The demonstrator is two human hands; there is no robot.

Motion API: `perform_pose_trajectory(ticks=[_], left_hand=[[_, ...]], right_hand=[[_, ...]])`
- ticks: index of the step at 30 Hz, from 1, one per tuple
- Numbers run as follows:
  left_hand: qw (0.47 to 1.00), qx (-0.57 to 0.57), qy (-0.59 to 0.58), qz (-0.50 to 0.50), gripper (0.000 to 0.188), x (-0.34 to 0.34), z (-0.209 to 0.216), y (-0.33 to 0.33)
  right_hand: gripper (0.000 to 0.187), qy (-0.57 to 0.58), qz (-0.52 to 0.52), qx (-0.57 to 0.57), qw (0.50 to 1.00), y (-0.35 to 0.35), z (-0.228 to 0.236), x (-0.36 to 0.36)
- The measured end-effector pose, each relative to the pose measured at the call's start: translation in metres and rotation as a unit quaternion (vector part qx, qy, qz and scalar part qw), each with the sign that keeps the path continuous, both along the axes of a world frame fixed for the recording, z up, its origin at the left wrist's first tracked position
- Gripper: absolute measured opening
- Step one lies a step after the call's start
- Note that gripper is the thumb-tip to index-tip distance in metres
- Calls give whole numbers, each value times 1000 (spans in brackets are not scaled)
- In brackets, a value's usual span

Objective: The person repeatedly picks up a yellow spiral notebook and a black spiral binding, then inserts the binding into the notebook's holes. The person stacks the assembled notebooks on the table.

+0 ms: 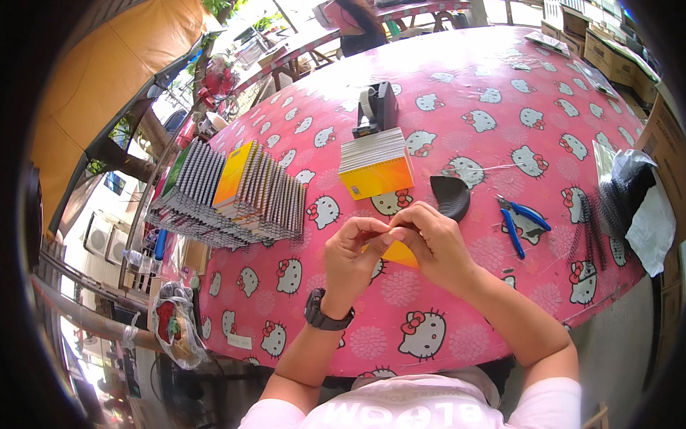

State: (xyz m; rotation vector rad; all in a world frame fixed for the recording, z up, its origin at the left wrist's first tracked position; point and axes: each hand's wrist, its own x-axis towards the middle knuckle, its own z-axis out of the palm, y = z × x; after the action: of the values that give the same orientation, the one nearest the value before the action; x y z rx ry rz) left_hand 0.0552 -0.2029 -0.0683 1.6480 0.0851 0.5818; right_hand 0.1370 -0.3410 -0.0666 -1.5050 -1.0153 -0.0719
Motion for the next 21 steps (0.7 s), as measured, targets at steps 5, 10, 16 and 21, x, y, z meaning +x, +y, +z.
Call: perform_pose_trajectory(ticks=[5, 10, 16, 21], left_hand=[[997, 79, -5, 5, 16, -3, -4, 5], [972, 10, -115, 205, 28, -13, 37, 78], [874, 95, -174, 444, 35, -33, 82, 192], [713, 387, 134, 569, 33, -54, 71, 214]], right_hand=[[14, -15, 27, -29, 999, 0, 2, 1], [22, 10, -108, 63, 992, 1, 4, 14], [28, -7, -159, -116, 980, -17, -25, 63], [48, -166, -166, -361, 902, -5, -63, 53]])
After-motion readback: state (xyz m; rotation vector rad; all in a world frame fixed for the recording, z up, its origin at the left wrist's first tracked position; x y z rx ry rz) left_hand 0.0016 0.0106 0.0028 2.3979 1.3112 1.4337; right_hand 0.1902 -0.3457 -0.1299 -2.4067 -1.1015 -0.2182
